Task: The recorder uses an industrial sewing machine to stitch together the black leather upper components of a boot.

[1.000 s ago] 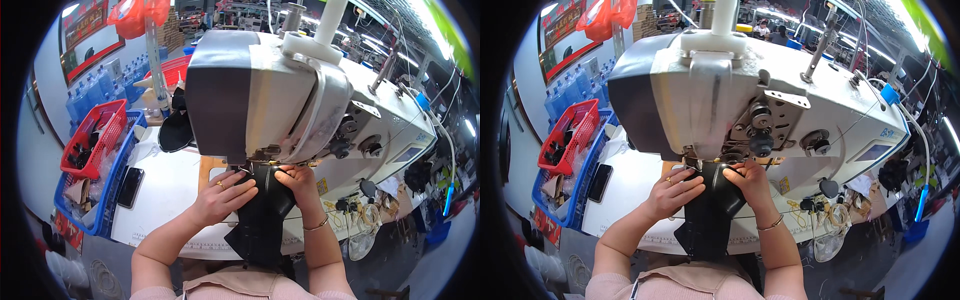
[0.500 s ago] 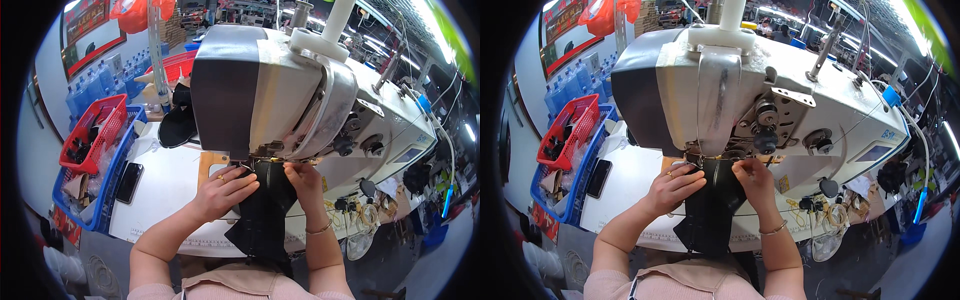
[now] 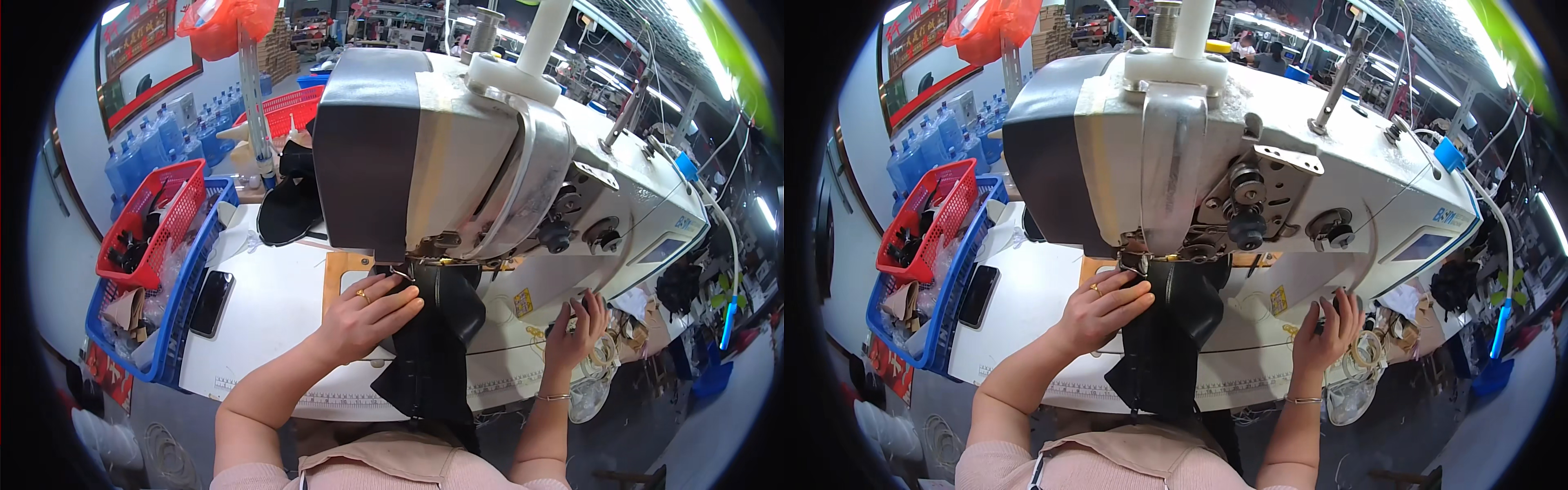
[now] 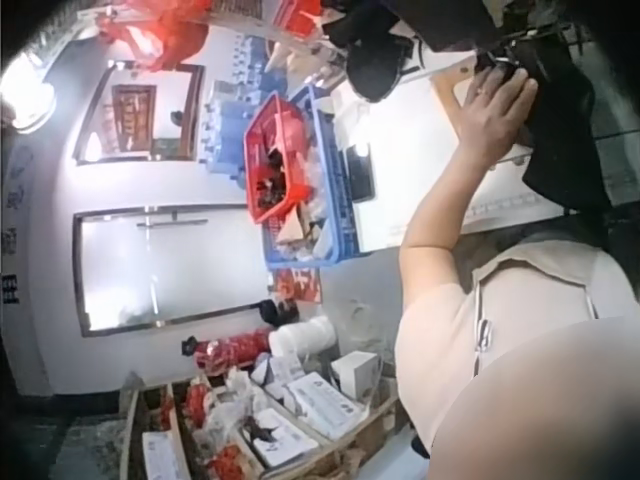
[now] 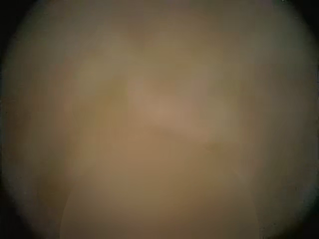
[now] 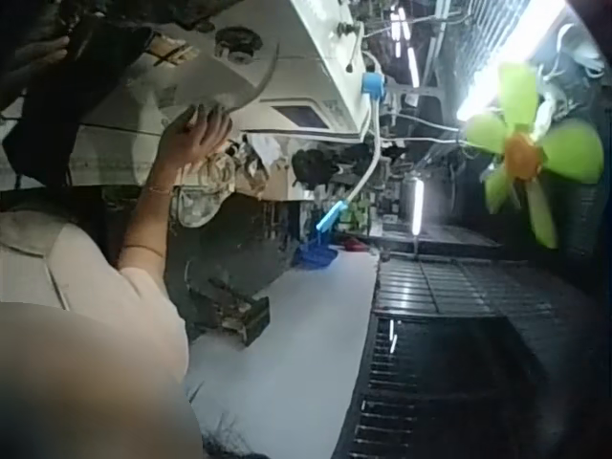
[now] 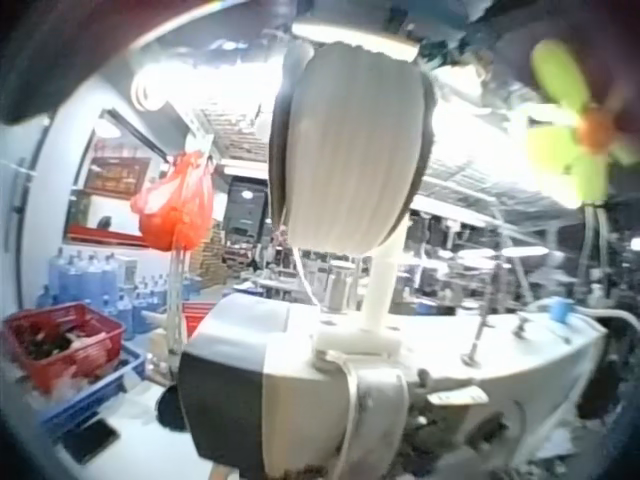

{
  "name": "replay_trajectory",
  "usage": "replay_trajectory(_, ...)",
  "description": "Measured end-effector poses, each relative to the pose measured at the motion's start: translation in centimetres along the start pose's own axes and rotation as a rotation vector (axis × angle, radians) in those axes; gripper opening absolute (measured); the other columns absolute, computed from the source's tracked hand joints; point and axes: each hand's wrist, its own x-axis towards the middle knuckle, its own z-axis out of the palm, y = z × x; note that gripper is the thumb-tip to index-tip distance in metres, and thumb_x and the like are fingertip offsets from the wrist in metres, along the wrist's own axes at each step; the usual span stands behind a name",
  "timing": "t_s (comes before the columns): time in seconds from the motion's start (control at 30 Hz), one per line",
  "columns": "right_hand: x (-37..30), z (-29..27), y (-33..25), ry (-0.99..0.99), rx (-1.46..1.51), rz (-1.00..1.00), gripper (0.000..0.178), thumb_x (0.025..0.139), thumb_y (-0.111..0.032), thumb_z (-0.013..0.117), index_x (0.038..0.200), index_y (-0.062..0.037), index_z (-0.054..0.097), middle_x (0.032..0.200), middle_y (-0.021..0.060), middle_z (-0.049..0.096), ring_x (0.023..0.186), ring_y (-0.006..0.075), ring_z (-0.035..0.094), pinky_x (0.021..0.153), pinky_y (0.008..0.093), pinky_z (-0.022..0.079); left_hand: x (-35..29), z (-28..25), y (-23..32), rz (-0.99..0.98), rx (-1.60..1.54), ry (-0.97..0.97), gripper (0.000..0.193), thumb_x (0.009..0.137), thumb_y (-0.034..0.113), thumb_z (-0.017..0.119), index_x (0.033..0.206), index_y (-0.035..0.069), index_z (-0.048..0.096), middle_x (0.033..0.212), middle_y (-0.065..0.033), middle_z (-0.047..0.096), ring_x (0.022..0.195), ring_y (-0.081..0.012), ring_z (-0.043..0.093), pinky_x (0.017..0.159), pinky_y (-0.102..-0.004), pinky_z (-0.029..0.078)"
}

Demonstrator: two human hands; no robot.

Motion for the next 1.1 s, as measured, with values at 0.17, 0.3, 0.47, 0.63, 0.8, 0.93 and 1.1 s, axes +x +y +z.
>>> replay_trajectory(0.17, -0.1, -0.8, -3.1, 0.078, -0.012, -0.079, 0.012, 0.083, -0.016, 0.065, 0.093, -0.0088, 0.066, 0.127, 0.0136, 0.054, 0.129, 0.0421, 0.037, 0.107, 0.0542, 0.024, 0.0, -0.1, 0.1, 0.008, 0.036, -0.017, 0.037, 0.077, 0.006, 0.056, 0.113, 0.010, 0.065, 0.116, -0.0050, 0.062, 0.108, -0.0264, 0.060, 0.094, -0.0392, 0.048)
replay_trajectory(0.3, -1.3, -0.2, -5.4, -0.012, 0.217, -0.146, 0.011, 0.082, -0.012, 0.065, 0.091, -0.0079, 0.066, 0.121, 0.0128, 0.057, 0.121, 0.0381, 0.043, 0.100, 0.0513, 0.031, -0.1, -0.1, -0.3, 0.027, 0.037, -0.009, 0.038, 0.077, 0.006, 0.056, 0.113, 0.010, 0.065, 0.117, -0.0047, 0.062, 0.109, -0.0261, 0.059, 0.094, -0.0390, 0.047)
replay_trajectory(0.47, -2.7, 0.3, -6.1, -0.077, 0.354, -0.112, 0.012, 0.077, -0.008, 0.067, 0.089, -0.0087, 0.065, 0.114, 0.0091, 0.060, 0.117, 0.0341, 0.048, 0.097, 0.0475, 0.035, 0.0, 0.0, -0.4, 0.003, 0.021, -0.010, 0.040, 0.075, 0.006, 0.057, 0.114, 0.010, 0.065, 0.119, -0.0040, 0.061, 0.109, -0.0248, 0.059, 0.094, -0.0380, 0.047)
replay_trajectory(0.63, -3.5, 0.5, -5.1, -0.158, 0.408, -0.068, 0.017, 0.075, -0.003, 0.068, 0.091, -0.0080, 0.063, 0.106, 0.0071, 0.063, 0.108, 0.0324, 0.054, 0.093, 0.0448, 0.038, 0.1, 0.0, -0.3, -0.005, 0.030, -0.032, 0.042, 0.073, 0.006, 0.058, 0.114, 0.011, 0.065, 0.118, -0.0033, 0.061, 0.107, -0.0249, 0.059, 0.088, -0.0366, 0.050)
replay_trajectory(0.8, -4.3, 1.7, -4.1, -0.268, 0.537, 0.105, 0.015, 0.077, 0.003, 0.066, 0.090, -0.0043, 0.063, 0.094, 0.0112, 0.064, 0.090, 0.0307, 0.061, 0.077, 0.0376, 0.049, 0.8, -0.7, -0.6, 0.062, 0.061, -0.015, 0.040, 0.073, 0.009, 0.058, 0.112, 0.011, 0.066, 0.116, -0.0030, 0.062, 0.105, -0.0237, 0.060, 0.086, -0.0353, 0.051)
replay_trajectory(0.93, -5.3, 1.7, -1.9, -0.420, 0.543, 0.221, 0.007, 0.080, -0.002, 0.066, 0.086, -0.0032, 0.064, 0.079, 0.0122, 0.065, 0.070, 0.0291, 0.064, 0.064, 0.0349, 0.051, -1.0, -3.5, -0.4, 0.131, -0.073, -0.002, 0.027, 0.074, 0.008, 0.063, 0.100, 0.008, 0.069, 0.103, -0.0057, 0.068, 0.101, -0.0249, 0.064, 0.083, -0.0355, 0.052)
replay_trajectory(1.1, -8.2, -1.9, 4.9, -0.365, 0.186, 0.340, 0.010, 0.080, -0.004, 0.065, 0.090, -0.0036, 0.063, 0.083, 0.0130, 0.063, 0.074, 0.0309, 0.060, 0.068, 0.0381, 0.048, -9.5, -4.9, -0.1, -0.763, -0.907, 0.476, 0.034, 0.093, 0.024, 0.051, 0.121, 0.007, 0.055, 0.123, -0.0132, 0.057, 0.116, -0.0282, 0.053, 0.100, -0.0377, 0.041)
